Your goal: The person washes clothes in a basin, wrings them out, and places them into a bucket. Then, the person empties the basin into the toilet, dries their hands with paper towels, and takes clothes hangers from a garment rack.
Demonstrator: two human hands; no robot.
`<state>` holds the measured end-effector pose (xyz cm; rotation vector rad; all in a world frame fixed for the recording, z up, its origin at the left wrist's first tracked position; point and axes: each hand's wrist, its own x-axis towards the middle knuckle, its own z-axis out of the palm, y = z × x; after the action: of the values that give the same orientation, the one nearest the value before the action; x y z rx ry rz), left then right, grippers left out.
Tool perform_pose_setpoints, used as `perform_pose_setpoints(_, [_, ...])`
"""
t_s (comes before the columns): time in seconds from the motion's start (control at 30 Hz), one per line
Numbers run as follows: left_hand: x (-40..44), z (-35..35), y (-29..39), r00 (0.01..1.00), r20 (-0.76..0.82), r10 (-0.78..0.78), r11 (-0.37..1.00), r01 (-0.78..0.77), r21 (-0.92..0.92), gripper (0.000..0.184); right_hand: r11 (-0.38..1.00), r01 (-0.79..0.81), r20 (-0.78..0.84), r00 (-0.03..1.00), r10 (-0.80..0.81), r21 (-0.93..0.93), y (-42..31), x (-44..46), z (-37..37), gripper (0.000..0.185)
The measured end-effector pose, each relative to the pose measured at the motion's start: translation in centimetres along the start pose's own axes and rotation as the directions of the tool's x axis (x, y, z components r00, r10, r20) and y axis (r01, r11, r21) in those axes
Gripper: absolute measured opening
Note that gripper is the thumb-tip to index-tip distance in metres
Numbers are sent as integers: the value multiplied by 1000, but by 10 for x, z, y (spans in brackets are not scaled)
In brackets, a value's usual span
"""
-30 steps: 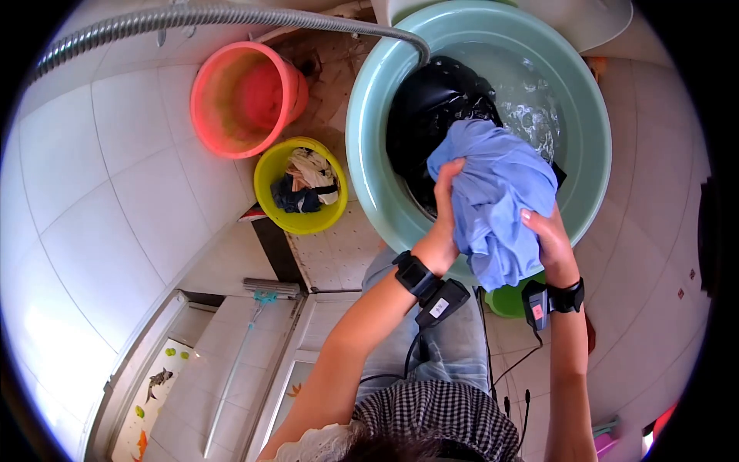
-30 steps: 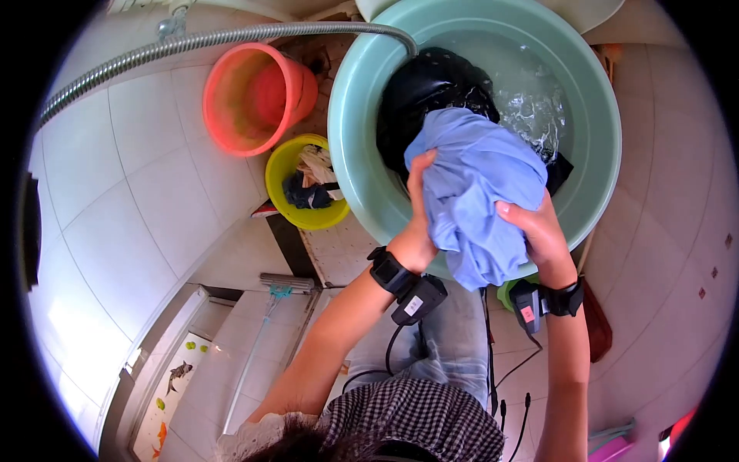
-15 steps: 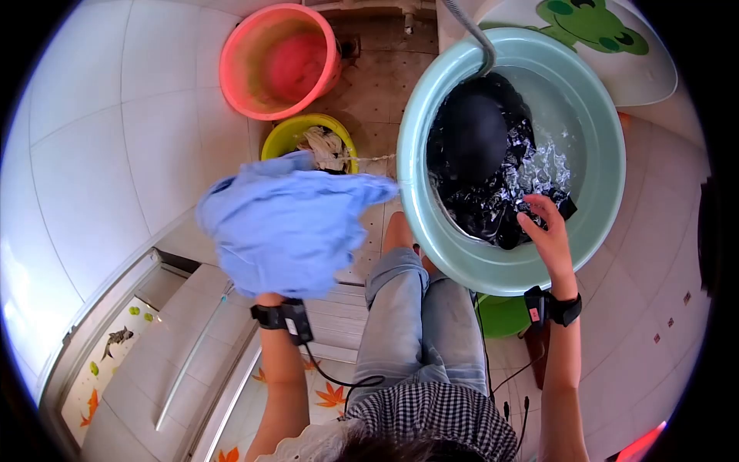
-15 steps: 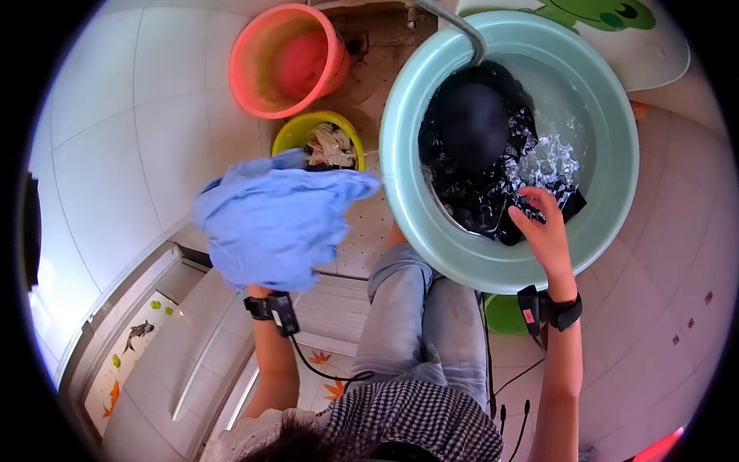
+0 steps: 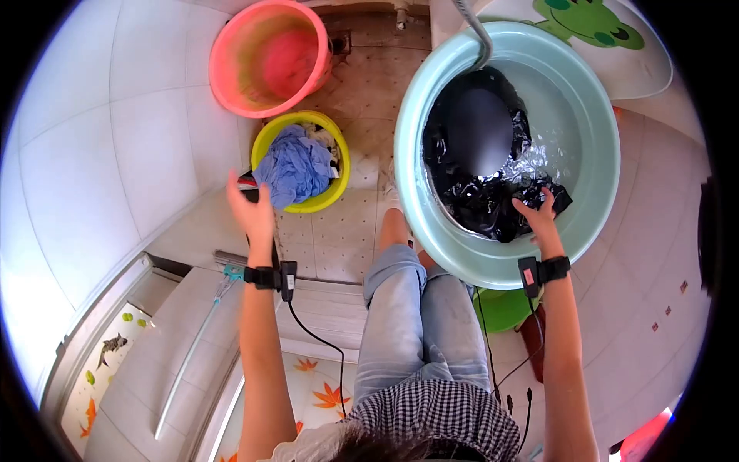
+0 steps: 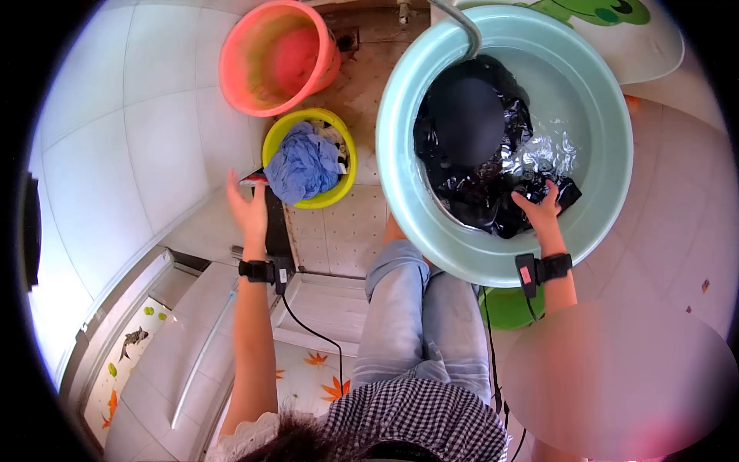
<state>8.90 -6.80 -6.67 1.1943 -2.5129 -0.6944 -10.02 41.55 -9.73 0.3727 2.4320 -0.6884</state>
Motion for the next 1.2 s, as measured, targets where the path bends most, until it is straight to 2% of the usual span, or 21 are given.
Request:
perform_pose_setpoints(0.07, [6, -5, 108, 966, 172, 195, 969, -163, -184, 48, 772, -550, 288, 832, 473, 320, -30, -5, 0, 112])
perform_pose_setpoints(0.13, [4, 8, 180, 768, 313, 559, 826, -482, -292, 43, 770, -590, 243, 805, 541, 243, -39, 4, 20, 134])
perform_pose_setpoints(0.2, [-14, 39, 234, 518, 438, 735, 575, -818, 3, 56, 912, -401, 123, 913, 389, 92, -39, 7, 44, 138])
perform_pose_setpoints(0.27, [-33, 77, 276, 487, 578, 655, 649, -754, -99, 76, 910, -356, 180, 901, 394, -212, -60, 4, 51, 141])
perform_pose_setpoints(0.3, [-42, 104, 286, 467, 648, 602, 655, -753, -65, 88, 954, -261, 199, 937, 287, -148, -61, 2, 51, 140])
perform_pose_setpoints(0.33, [-48, 132, 291, 444, 713, 543, 657, -753, -30, 100, 973, -146, 133, 976, 171, -177, -43, 9, 65, 131])
perform_pose_setpoints(0.43, [-57, 189, 306, 494, 830, 261, 780, -614, 120, 121, 960, -108, 151, 977, 151, -258, -29, 17, 58, 101])
perform_pose_setpoints(0.47, [-60, 200, 306, 515, 832, 207, 778, -602, 179, 125, 971, -69, 154, 982, 106, -228, -22, 19, 54, 80])
perform_pose_setpoints(0.5, [-66, 210, 304, 520, 825, 222, 771, -611, 178, 123, 980, -28, 157, 986, 59, -195, -17, 21, 50, 60])
perform_pose_setpoints(0.57, [-76, 224, 300, 500, 833, 238, 748, -642, 172, 121, 984, -47, 155, 985, 74, -172, -22, 19, 27, 50])
perform_pose_setpoints(0.63, [-79, 235, 300, 366, 924, 106, 962, -275, -1, 103, 997, -9, 61, 998, 14, -76, -23, 15, 11, 37])
perform_pose_setpoints(0.67, [-89, 234, 301, 360, 902, 239, 930, -352, -106, 81, 998, -29, 60, 998, 33, -62, -23, 11, 2, 37])
perform_pose_setpoints(0.73, [-99, 232, 305, 142, 927, 347, 894, -349, -281, 70, 997, -10, -145, 989, 21, 79, -27, 2, -13, 32])
perform_pose_setpoints(0.8, [-109, 222, 309, 82, 920, 383, 851, -418, -317, 69, 974, -57, -167, 981, 95, 219, -29, -10, -21, 42])
perform_pose_setpoints(0.87, [-114, 209, 315, 29, 909, 417, 805, -477, -354, 68, 905, 111, -454, 886, 97, 410, -30, -13, -25, 66])
perform_pose_setpoints(0.9, [-115, 201, 319, 147, 849, 508, 722, -611, -326, 74, 927, 133, -437, 899, 36, 351, -20, -11, -23, 99])
perform_pose_setpoints(0.93, [-115, 194, 322, 245, 761, 601, 634, -726, -267, 80, 927, 126, -437, 898, 45, 354, -18, -10, -21, 99])
perform_pose_setpoints(1.0, [-110, 188, 321, 274, 847, 456, 651, -751, -108, 116, 982, -5, -407, 910, 82, 188, -17, -4, -15, 119])
perform_pose_setpoints(1.03, [-107, 189, 317, 239, 902, 360, 671, -738, -73, 121, 982, -63, -294, 949, 114, 178, -15, 4, -11, 137])
perform_pose_setpoints(1.13, [-106, 205, 302, 177, 968, 177, 712, -702, -2, 130, 974, -33, -209, 975, 80, 222, -1, 28, 12, 141])
perform_pose_setpoints(1.2, [-107, 224, 291, 193, 972, 136, 860, -510, -19, 128, 926, -50, -123, 987, 103, 375, 4, 38, 17, 140])
